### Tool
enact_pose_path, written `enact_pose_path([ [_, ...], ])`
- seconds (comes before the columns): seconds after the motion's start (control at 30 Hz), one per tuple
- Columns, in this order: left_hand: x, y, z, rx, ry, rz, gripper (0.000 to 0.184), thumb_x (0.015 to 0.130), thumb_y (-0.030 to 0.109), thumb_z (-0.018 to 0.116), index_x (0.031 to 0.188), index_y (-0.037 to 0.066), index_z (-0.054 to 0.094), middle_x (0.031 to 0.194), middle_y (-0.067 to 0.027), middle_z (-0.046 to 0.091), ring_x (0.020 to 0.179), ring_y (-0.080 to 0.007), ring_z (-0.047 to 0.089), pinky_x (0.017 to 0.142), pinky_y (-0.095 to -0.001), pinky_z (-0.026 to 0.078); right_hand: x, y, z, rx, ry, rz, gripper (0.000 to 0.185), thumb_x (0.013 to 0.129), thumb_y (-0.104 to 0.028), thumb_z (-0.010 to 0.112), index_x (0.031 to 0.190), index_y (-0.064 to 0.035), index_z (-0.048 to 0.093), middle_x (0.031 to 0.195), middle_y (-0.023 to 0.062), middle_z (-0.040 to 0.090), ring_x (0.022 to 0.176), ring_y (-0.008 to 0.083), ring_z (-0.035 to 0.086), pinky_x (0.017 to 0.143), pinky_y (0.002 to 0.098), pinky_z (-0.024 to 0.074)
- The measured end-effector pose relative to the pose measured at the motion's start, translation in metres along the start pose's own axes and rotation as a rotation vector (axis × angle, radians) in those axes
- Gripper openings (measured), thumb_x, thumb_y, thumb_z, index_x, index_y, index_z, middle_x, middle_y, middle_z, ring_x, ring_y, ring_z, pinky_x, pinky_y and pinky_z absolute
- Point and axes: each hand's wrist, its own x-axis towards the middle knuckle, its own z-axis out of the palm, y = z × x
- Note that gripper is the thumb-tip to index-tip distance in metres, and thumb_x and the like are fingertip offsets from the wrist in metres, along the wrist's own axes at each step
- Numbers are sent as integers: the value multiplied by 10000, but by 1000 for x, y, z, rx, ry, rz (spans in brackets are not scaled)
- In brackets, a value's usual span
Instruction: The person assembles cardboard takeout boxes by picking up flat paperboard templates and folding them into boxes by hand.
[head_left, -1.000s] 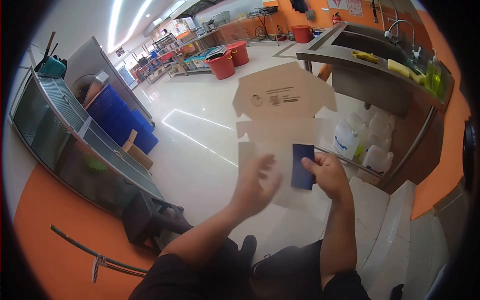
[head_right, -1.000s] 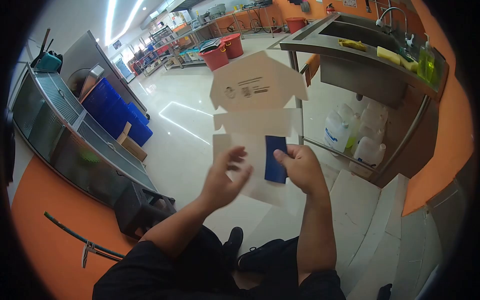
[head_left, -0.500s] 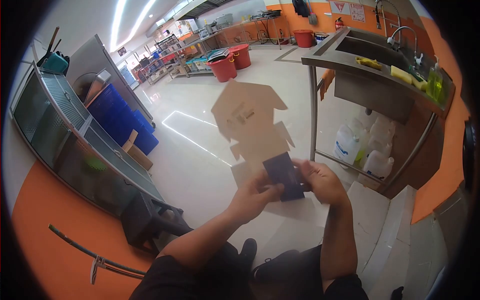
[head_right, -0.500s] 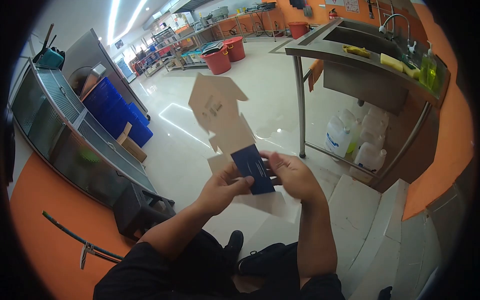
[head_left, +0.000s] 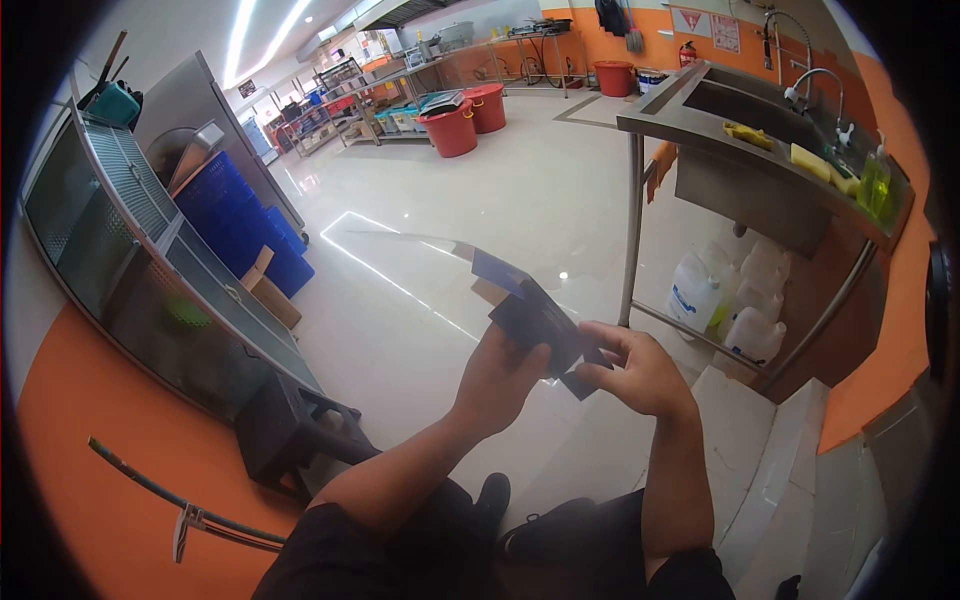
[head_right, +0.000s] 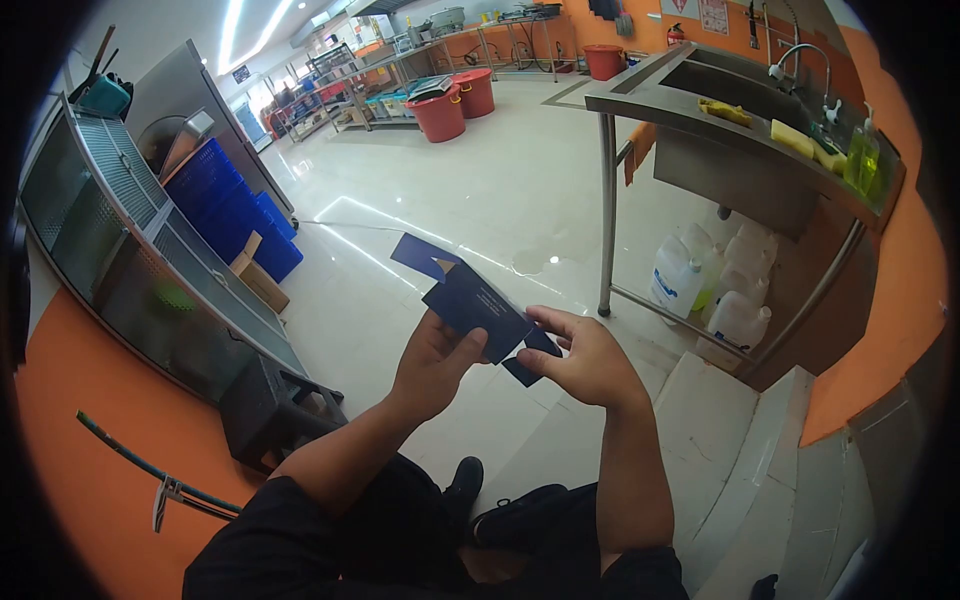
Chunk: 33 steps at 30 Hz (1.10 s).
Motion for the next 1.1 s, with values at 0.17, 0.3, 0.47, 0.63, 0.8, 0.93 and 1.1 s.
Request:
enact_pose_path([
  [0.17,-1,-3,-8,34,-58,24,324,1039,73,597,1337,20,481,1152,-77,661,1009,-146,663,860,-312,568,0,-17,10,-64,83,66,322,923,-111,719,1235,-36,737,1007,138,793,931,176,719,898,333,534],
  [0.3,-1,-4,-7,69,19,27,296,1034,82,602,1307,19,506,1148,-86,658,1015,-155,666,884,-322,568,-2,-18,14,-133,142,48,287,930,-80,712,1213,-64,756,1040,150,788,905,170,721,874,334,552],
  [0.47,5,6,-10,-119,228,-65,262,1019,79,577,1268,7,538,1158,-98,654,1035,-174,676,924,-343,571,-11,-35,9,-87,62,-236,316,888,-1,749,1194,-78,772,1259,187,722,995,242,742,912,356,595],
  [0.63,11,11,-18,-319,226,-265,283,1005,79,591,1280,30,543,1204,-95,639,1118,-210,652,1014,-373,530,-11,-18,-1,-132,77,-474,354,857,75,749,1184,-58,770,1264,207,711,1085,285,732,884,345,614],
  [0.8,11,2,-21,-334,133,-261,338,1023,120,604,1336,21,523,1285,-102,614,1202,-220,609,1054,-400,508,-7,-5,-4,222,194,-466,270,858,59,758,1099,-55,796,1243,202,719,1081,289,732,924,363,596],
  [0.93,10,5,-17,-284,49,-232,358,1020,143,634,1338,18,527,1284,-104,619,1205,-220,615,1044,-402,516,-12,-14,-5,146,148,-507,276,845,-10,812,1107,-97,806,1305,191,691,1114,303,714,949,382,587],
  [1.1,6,6,-12,-147,-81,-158,419,1009,184,685,1352,1,527,1295,-112,626,1195,-212,625,1019,-388,522,-15,-26,-1,-169,146,-517,322,812,-121,878,1125,-165,813,1423,198,610,1228,336,654,949,411,598],
])
